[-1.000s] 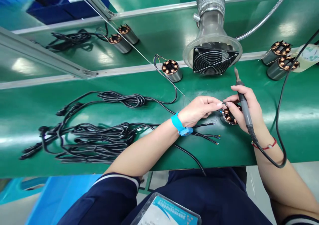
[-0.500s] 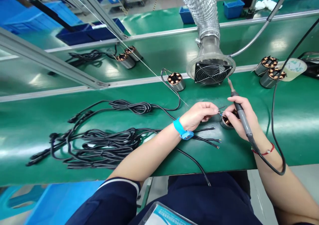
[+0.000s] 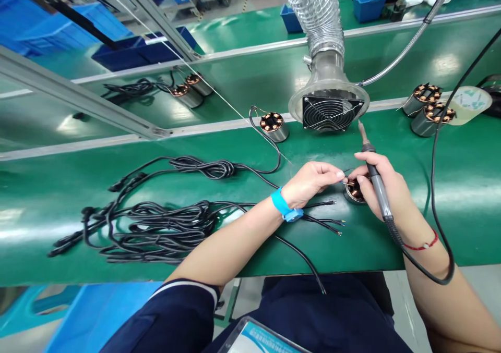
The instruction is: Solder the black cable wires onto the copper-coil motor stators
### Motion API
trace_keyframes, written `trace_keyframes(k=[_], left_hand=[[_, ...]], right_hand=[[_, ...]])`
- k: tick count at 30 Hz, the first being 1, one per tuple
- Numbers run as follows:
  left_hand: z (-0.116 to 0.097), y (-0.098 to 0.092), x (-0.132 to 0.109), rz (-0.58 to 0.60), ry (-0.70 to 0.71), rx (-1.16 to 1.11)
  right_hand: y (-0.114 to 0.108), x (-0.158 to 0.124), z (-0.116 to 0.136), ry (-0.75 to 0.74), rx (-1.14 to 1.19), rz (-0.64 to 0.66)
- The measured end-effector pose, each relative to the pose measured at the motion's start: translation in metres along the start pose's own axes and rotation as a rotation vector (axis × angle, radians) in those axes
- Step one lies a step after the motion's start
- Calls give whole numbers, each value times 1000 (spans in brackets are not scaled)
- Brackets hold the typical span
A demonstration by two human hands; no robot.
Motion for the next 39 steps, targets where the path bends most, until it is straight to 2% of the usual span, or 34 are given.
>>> trace_keyframes(k=[7,9,12,15,18,21,24,28,32,39], left_hand=[[-6,-3,0,135,28,119],[-13,-7,0,170,81,156],[-31,-9,-5,207,325,254],[-44,-6,-18,223,590,514],[-48,0,-28,192,800,772],[-44,4,-31,146,936,893],[-38,7,-29,103,966,1001],[-36,9,-29,97,925,1086],[-40,13,-35,129,906,1101],[-40,17,-41,39,919,1248]], right_hand=[[-7,-2,-5,-19,-17,-144],[-8,-2,-6,-27,-24,-155],[-8,-1,1,-60,-55,-127],[-5,-6,14,-106,-128,-86],[0,-17,23,-130,-143,-101],[2,-27,25,-149,-91,-156],[0,-31,24,-169,-51,-179],[-1,-28,26,-183,-52,-163],[-2,-24,26,-171,-145,-158],[-6,-19,14,-199,-319,-84]])
Point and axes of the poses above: each hand's wrist, its own x-axis towards the middle knuckle, its own y-axis out of the palm, z = x × y, the point moved 6 cm from there along x, towards the middle knuckle, and after that the axes turned 5 degrees about -z, right-handed, at the moved point
